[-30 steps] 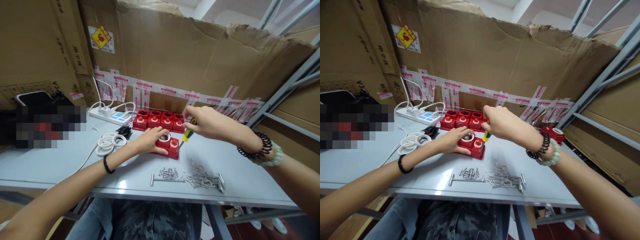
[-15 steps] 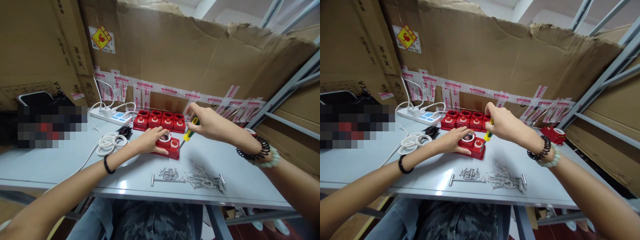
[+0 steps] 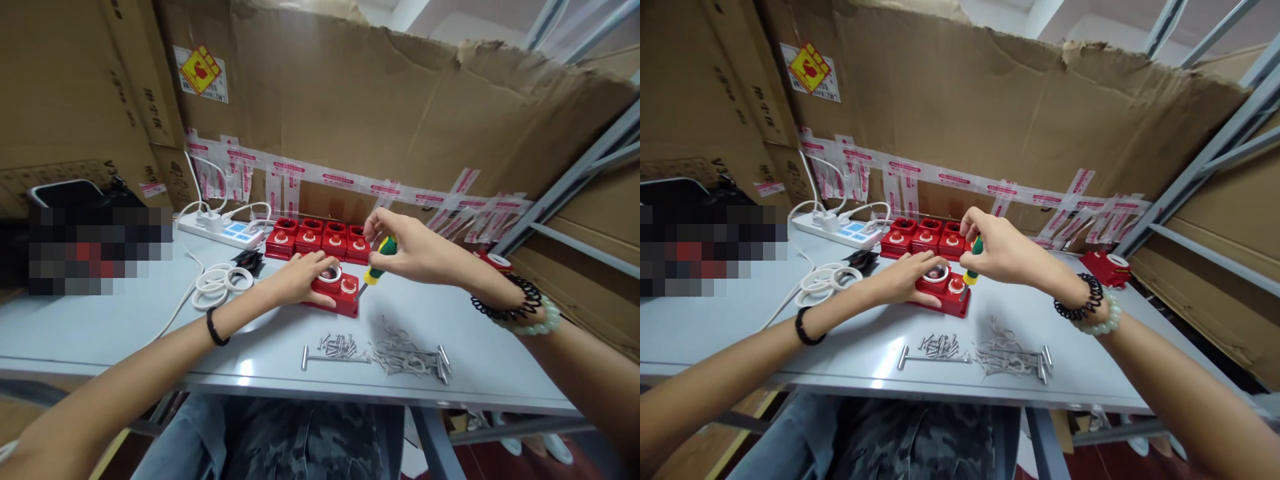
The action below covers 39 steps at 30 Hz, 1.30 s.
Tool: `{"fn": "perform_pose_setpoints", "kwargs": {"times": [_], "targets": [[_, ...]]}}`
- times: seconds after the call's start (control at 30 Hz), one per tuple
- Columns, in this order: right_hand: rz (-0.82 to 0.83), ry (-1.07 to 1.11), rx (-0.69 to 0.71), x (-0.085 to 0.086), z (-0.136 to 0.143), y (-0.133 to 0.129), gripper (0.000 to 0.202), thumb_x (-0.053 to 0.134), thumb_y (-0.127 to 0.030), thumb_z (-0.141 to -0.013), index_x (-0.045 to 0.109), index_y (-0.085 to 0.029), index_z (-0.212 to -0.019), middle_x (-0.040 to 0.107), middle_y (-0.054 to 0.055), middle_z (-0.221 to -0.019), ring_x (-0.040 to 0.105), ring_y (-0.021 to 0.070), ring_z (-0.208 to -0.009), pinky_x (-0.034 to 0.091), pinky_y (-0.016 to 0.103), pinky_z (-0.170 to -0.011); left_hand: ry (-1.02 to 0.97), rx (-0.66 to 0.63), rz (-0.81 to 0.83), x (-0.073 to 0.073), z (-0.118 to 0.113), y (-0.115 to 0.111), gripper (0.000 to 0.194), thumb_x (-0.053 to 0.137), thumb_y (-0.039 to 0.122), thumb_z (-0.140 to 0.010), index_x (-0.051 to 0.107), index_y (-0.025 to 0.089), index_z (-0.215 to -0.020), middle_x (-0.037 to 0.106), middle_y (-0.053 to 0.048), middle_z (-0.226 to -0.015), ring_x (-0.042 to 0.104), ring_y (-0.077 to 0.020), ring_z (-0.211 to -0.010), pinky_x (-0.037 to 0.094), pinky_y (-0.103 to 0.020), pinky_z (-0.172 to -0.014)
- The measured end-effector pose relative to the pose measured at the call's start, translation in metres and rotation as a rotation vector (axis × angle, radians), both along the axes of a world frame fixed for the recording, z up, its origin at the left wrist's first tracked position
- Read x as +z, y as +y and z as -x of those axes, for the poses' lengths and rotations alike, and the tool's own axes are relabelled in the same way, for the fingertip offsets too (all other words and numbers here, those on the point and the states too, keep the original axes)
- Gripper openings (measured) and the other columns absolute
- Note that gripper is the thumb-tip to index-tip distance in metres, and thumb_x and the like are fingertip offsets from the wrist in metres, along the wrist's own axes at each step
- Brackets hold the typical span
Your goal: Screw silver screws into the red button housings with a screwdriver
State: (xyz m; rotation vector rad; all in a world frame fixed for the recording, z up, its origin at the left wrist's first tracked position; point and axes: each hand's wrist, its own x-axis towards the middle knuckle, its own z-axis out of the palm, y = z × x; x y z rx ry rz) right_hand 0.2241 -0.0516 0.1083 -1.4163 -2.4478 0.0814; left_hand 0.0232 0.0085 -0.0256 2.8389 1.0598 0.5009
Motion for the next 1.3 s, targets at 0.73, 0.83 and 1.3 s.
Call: {"fn": "perform_pose_setpoints", "kwargs": {"times": [0.73,0.83,1.3], "targets": [[-0.043,-0.058,-0.043,0.002,0.002,-0.001,0.010,0.053,-0.023,-0.076,0.051,-0.020,-0.086,0.063,0.002,-0.078,0.052,0.0145,-0.067,0.037,0.028,-0.059,-0.002,0.012,-0.013,-0.002,0.000,0.001,0.069,0.062,0.065,-0.072,0.044,0.025,-0.126,0.053,-0.006,-0.112,0.053,-0.0272,-0.103,0.038,-0.034,-0.081],[-0.052,-0.064,-0.009,0.003,0.004,-0.002,0.017,0.057,-0.022,-0.071,0.052,-0.020,-0.087,0.063,0.004,-0.087,0.053,0.0157,-0.072,0.039,0.028,-0.063,0.003,0.015,-0.013,-0.002,0.000,0.001,0.068,0.063,0.065,-0.072,0.045,0.026,-0.124,0.054,-0.006,-0.110,0.054,-0.0272,-0.101,0.038,-0.034,-0.081],[-0.008,0.081,0.082,0.001,0.000,-0.002,0.028,0.056,-0.014,-0.069,0.045,-0.021,-0.094,0.058,0.004,-0.097,0.052,0.0154,-0.079,0.042,0.029,-0.068,0.003,0.015,-0.020,-0.002,0.000,0.001,0.068,0.063,0.064,-0.072,0.045,0.025,-0.124,0.054,-0.006,-0.109,0.054,-0.0275,-0.100,0.038,-0.035,-0.081]]}}
